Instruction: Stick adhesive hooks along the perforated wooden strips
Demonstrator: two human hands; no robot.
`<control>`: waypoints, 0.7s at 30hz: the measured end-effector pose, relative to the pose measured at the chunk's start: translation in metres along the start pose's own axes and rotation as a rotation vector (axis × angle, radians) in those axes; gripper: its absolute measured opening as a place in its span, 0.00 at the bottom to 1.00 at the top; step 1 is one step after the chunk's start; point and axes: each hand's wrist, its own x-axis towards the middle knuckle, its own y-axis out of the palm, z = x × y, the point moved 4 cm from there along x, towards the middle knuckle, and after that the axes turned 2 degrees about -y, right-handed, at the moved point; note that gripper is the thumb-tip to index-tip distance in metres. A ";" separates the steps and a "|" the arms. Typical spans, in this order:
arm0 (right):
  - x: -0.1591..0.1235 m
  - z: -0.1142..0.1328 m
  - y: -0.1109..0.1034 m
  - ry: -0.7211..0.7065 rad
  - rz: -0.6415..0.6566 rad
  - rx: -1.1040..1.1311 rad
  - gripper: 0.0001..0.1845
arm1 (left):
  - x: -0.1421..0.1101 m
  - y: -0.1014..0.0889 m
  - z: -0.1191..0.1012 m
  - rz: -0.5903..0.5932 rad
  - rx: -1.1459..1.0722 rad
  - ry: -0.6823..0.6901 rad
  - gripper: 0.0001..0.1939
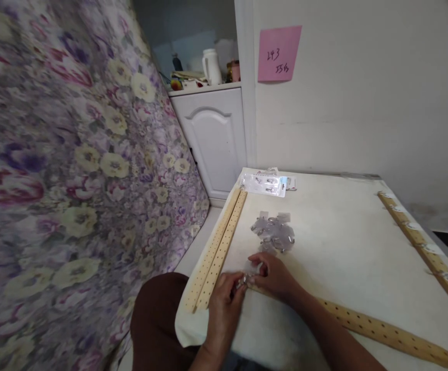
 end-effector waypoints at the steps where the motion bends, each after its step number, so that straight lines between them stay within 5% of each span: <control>1: 0.000 0.001 0.000 -0.003 0.000 0.001 0.25 | 0.000 0.000 0.000 -0.004 0.004 0.001 0.10; 21: 0.003 0.010 0.002 0.017 0.004 -0.026 0.18 | 0.005 -0.001 0.004 0.038 0.007 -0.052 0.12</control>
